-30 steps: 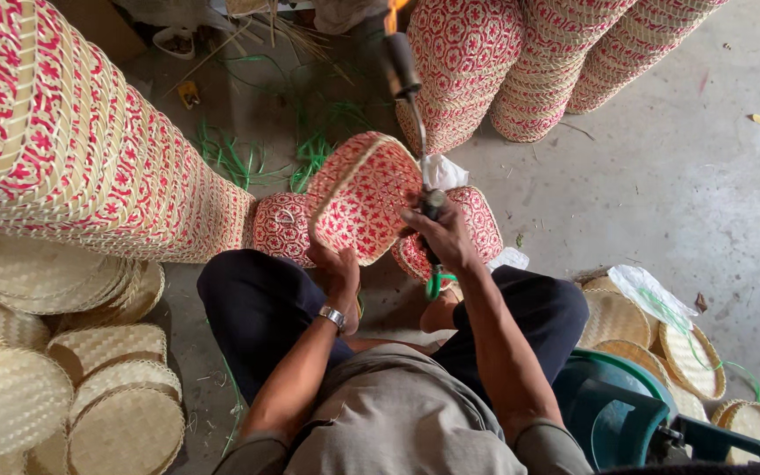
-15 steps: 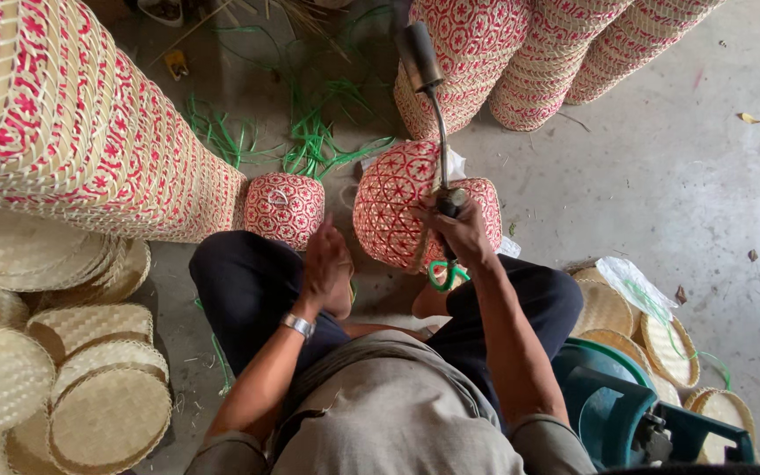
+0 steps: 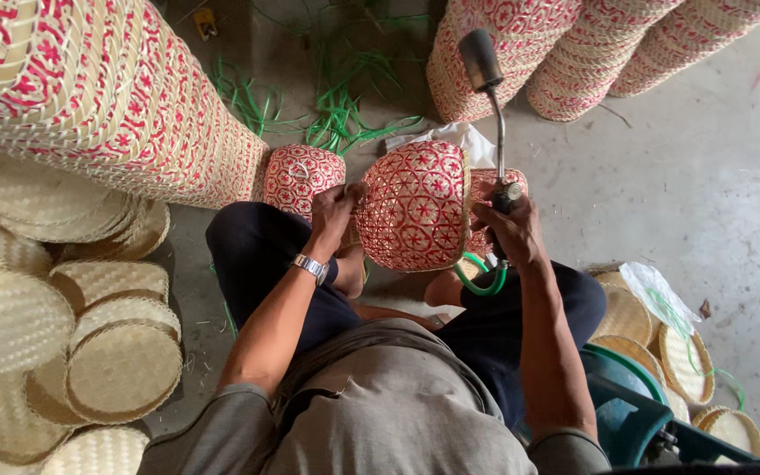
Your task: The person uses a handheld blowtorch to apply flame to the interior and exterior surfaces of woven baskets. They rotate each basket to treat different sides and then place the finished items onto a stack.
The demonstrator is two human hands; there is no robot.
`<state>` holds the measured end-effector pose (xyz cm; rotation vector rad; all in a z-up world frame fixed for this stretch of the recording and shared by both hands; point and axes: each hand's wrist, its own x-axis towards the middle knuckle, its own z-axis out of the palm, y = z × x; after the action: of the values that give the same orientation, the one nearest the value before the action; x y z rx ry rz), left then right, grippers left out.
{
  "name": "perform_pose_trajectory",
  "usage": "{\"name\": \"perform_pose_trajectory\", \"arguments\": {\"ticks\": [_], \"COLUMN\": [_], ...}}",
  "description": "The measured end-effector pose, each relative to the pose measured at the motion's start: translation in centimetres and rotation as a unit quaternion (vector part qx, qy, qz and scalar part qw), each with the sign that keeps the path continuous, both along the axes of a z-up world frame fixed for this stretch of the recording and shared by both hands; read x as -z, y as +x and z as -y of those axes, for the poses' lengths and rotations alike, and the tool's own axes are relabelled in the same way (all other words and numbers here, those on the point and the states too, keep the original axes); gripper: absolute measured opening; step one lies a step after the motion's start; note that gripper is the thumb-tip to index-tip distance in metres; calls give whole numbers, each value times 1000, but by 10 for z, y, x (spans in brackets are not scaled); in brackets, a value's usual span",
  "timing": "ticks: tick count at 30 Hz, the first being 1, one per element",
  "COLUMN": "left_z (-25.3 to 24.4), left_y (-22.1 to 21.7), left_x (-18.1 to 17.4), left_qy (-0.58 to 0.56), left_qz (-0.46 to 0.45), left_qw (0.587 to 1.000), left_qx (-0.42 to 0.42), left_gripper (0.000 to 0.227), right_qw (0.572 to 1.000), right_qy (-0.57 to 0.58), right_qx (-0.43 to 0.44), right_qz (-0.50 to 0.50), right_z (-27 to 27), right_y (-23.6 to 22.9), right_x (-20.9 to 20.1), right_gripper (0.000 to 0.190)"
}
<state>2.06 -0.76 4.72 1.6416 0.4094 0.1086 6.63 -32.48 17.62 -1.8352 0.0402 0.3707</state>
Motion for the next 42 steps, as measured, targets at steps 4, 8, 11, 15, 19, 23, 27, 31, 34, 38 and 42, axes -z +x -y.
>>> {"name": "perform_pose_trajectory", "arguments": {"ticks": [4,8,11,15,19,23,27,31,34,38,42], "left_z": [-29,-62,-84,-111,-127,-121,-118,-112,-111,-118,-120], "left_y": [19,50,71,75,75,75,62,66,70,82,100], "left_x": [7,31,54,95,149,199,218,232,241,244,244], "left_qy": [49,192,236,308,330,444,443,298,159,356,347], "left_qz": [-31,10,-49,-89,-174,-120,-251,-210,-118,-309,-396], "left_qw": [997,979,964,938,919,876,853,920,963,868,839], "left_qx": [-51,-74,-114,-132,-130,-142,-112,-141,-185,-153,-140], "left_gripper": [38,36,36,39,39,36,34,115,132,116,97], "right_qw": [1000,997,994,995,995,994,993,991,989,988,987], "right_qy": [1,76,101,82,56,37,5,-23,-35,-17,-15], "right_qx": [7,13,8,-2,-18,-35,-45,-60,-63,-58,-52], "right_qz": [-21,-31,-37,-60,-81,-97,-107,-116,-129,-140,-149], "right_z": [2,0,-5,-12,-21,-25,-26,-26,-25,-24,-23], "right_y": [8,16,23,31,36,41,45,47,47,46,44], "right_x": [-1,9,15,20,21,23,23,24,25,31,32], "right_gripper": [32,26,23,22,22,24,24,26,26,24,21]}}
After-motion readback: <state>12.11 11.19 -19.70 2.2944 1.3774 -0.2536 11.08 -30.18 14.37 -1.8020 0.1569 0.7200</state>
